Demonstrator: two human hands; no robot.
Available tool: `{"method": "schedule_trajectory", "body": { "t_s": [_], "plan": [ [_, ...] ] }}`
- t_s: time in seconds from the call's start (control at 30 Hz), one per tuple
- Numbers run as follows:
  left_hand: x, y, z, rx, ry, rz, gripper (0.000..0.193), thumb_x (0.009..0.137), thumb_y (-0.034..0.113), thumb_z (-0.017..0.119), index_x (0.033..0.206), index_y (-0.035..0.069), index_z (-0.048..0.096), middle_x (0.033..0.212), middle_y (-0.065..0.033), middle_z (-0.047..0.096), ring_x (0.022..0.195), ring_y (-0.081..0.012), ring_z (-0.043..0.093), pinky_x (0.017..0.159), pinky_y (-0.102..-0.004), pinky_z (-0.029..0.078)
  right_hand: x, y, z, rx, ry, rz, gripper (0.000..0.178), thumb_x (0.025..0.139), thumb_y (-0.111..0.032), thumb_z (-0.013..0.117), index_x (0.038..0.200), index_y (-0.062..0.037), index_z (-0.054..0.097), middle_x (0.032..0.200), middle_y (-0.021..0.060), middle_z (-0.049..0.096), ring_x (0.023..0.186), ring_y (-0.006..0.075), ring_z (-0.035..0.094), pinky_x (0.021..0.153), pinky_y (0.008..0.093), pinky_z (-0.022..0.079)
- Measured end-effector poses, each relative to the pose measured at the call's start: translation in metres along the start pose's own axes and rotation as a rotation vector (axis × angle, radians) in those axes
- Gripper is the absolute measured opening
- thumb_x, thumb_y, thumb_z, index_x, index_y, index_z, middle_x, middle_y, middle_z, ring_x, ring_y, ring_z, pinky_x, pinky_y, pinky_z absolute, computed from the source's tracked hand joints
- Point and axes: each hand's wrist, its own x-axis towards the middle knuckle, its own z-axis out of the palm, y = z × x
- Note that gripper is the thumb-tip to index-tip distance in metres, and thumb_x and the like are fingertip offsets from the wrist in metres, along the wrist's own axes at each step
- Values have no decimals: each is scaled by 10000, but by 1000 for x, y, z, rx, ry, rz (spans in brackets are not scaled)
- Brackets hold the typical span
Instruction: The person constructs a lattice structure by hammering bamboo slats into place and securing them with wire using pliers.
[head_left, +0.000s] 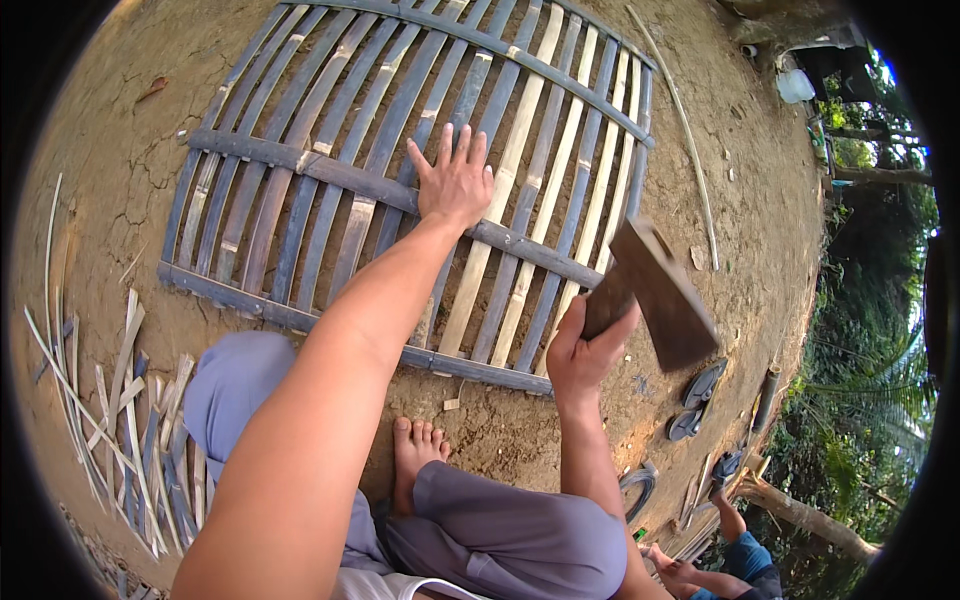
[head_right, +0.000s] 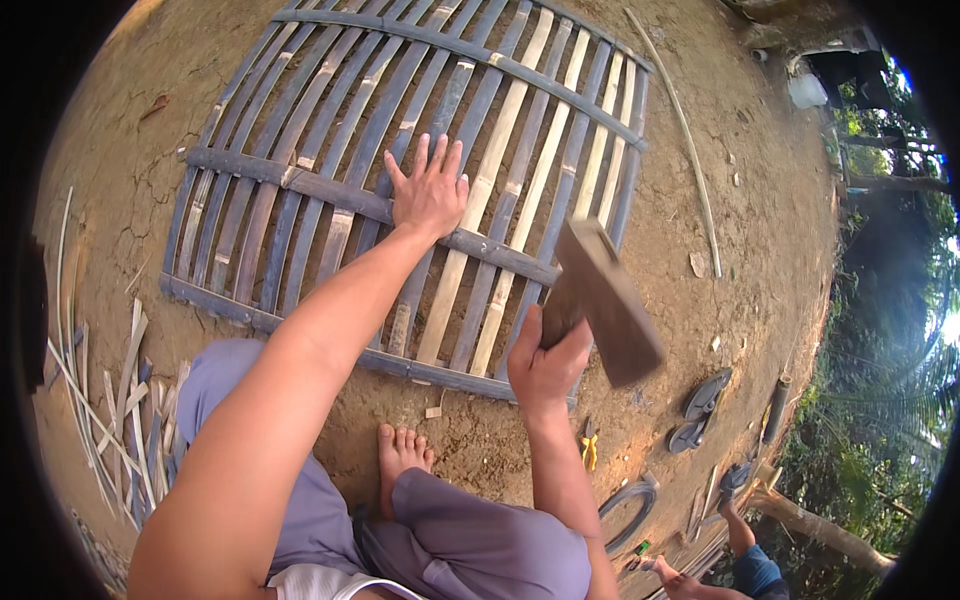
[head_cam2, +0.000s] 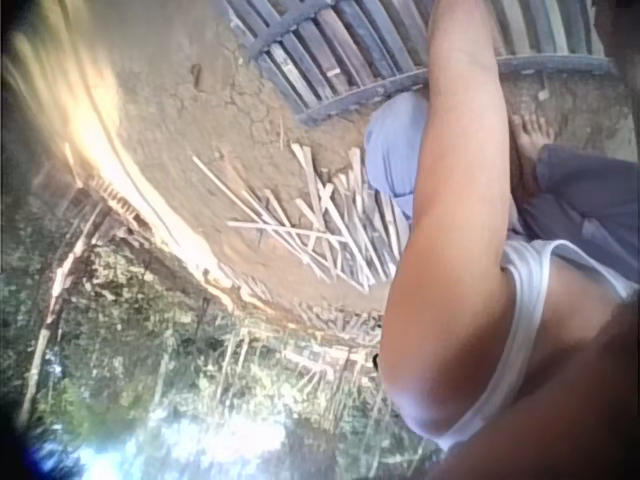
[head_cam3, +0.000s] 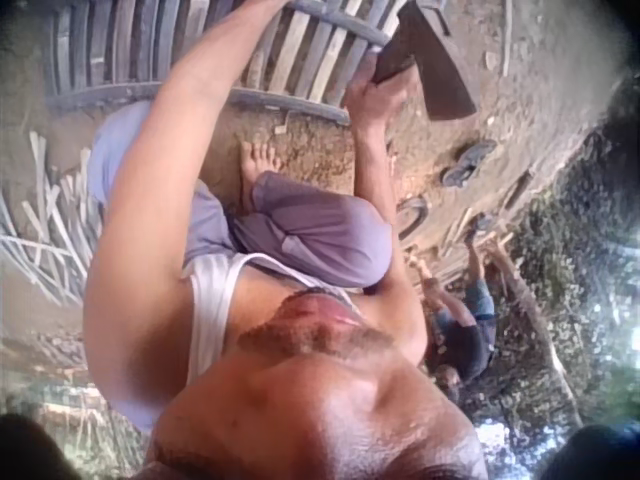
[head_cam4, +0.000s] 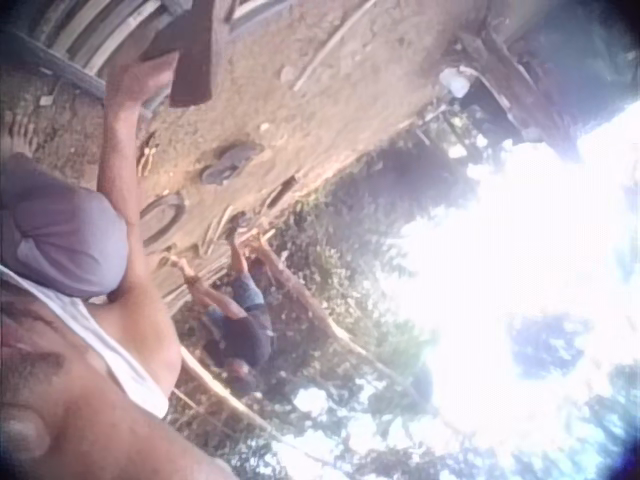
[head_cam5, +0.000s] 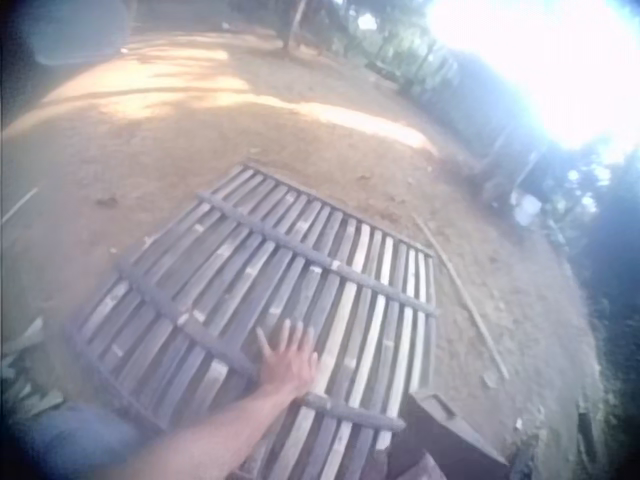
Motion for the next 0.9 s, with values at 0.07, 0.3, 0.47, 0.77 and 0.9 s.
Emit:
{"method": "schedule_trajectory", "body": {
  "t_s": [0.07, 0.3, 0.47, 0.77, 0.9],
  "plan": [
    [4, 16, 0, -5, 11, 35, 614, 1058, 383, 415, 1634, 195, 318, 1706, -40, 304, 1601, -273, 179, 1224, -750, 57, -24, 29, 8, -13, -35, 33, 610, 995, -78, 634, 1514, -28, 318, 825, 244, 709, 661, 393, 704, 623, 510, 552],
    [1, -7, -1, 17, 18, -13, 632, 1059, 384, 400, 1650, 202, 269, 1717, -53, 269, 1602, -276, 173, 1219, -757, 64, 28, -25, -9, -24, -31, -51, 641, 1004, -138, 665, 1541, -2, 343, 953, 278, 726, 768, 423, 728, 722, 473, 576],
    [2, 17, 4, -3, 24, 36, 644, 1058, 389, 399, 1650, 175, 264, 1720, -62, 257, 1601, -280, 173, 1208, -773, 75, -20, 33, 19, -358, -531, 251, 575, 1018, -176, 610, 1475, 43, 338, 848, 293, 706, 702, 454, 702, 645, 562, 540],
    [8, 11, 5, 15, 46, 12, 675, 1054, 401, 415, 1665, 187, 225, 1734, -58, 216, 1606, -294, 152, 1205, -782, 41, -10, 17, 3, -125, -160, 99, 493, 993, -150, 644, 1388, 44, 421, 1033, 345, 697, 824, 526, 705, 680, 526, 579],
    [7, 14, -2, 5, 7, -6, 659, 1059, 398, 382, 1663, 182, 230, 1730, -71, 228, 1606, -302, 156, 1207, -775, 48, 34, 9, -8, -169, -533, 339, 477, 994, -171, 651, 1386, 4, 443, 914, 324, 710, 819, 516, 710, 672, 540, 567]
  ]
}}
